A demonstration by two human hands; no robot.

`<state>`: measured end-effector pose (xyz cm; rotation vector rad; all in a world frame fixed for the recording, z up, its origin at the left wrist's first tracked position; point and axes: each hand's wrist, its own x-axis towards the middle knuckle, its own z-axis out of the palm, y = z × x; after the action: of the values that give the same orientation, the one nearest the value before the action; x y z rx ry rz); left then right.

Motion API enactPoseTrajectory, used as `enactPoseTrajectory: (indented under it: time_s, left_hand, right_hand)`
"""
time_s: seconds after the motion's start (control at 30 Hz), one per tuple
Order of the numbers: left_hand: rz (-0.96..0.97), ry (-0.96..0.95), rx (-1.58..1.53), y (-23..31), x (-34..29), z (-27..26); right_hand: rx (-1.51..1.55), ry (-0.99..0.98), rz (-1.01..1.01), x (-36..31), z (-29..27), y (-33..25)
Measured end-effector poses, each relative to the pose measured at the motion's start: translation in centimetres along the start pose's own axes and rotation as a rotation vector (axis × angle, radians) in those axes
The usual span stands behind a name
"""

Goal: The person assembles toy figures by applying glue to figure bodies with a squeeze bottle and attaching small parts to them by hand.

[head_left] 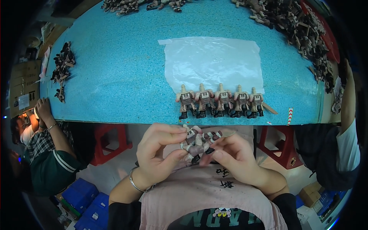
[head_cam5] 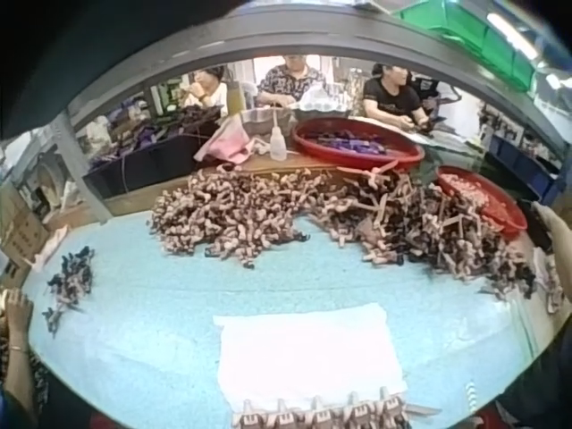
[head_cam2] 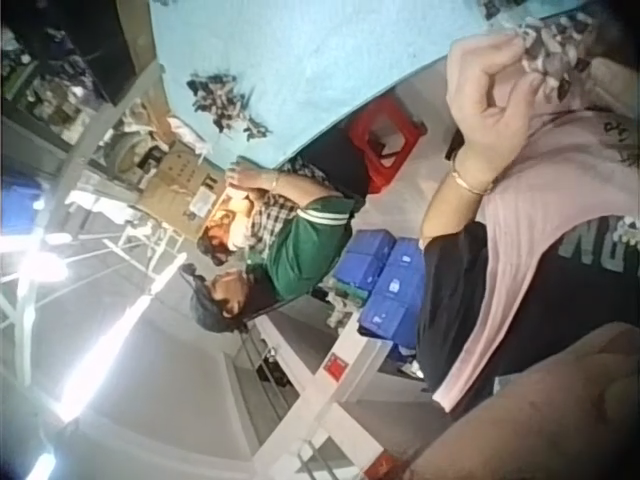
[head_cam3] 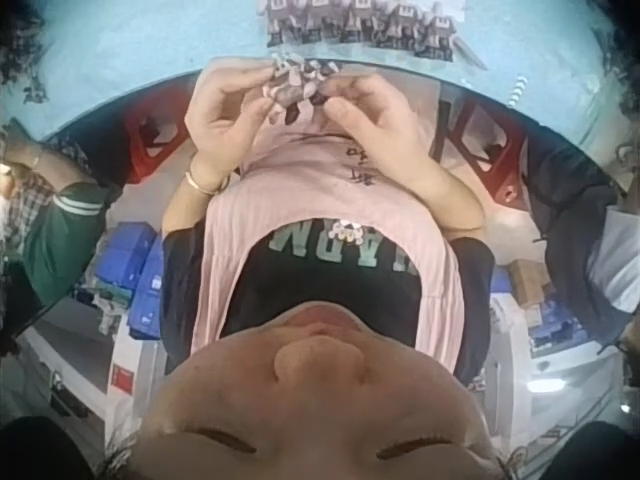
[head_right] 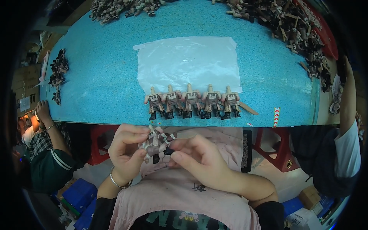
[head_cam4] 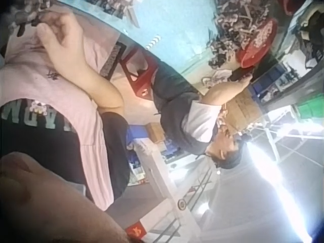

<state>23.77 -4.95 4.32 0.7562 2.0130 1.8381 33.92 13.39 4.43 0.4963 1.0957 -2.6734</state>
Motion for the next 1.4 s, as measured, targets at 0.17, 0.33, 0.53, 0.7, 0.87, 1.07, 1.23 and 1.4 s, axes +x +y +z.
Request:
enactPoseTrajectory:
  time_s: [0.17,0.33,0.53,0.7,0.87,1.07,1.23,1.4]
  left_hand:
    - [0.013,-0.204,0.077,-0.1,0.0,-1.0]
    - [-0.264,-0.228,-0.238,-0.2,1.1,0.0]
    - [-0.506,-0.327,-0.576,-0.3,0.9,0.2]
    - [-0.473,-0.359,-0.494,-0.3,0.7,0.3]
    - [-0.369,-0.049,-0.537,0.1,0.0,2.1]
    - [-0.311,-0.251,-0.275,0.5,0.5,0.7]
    - [-0.265,-0.412,-0.392,0.6,1.6,0.3]
    - [-0.217,-0.401,-0.361,0.2,1.7,0.5]
  right_hand:
    - [-0.127,-0.106,0.037,0.6,-0.7,-0.6]
    - [-0.45,-0.163,-0.007,0.9,-0.7,-1.0]
    - [-0.611,-0.192,-0.126,1.2,-0.7,-0.9]
    - [-0.672,-0.192,-0.148,1.4,-1.1,-0.7]
    - [-0.69,-0.133,-0.173,1.6,-0.5,-0.7]
    - [-0.811,-0.173,-0.401,1.9,-0.5,-1.1]
    - [-0.718,-0.088,-0.356,0.9,-0.3,-0.7]
    - [-0.84,-0.128,-0.467,2.0,0.4,-2.2]
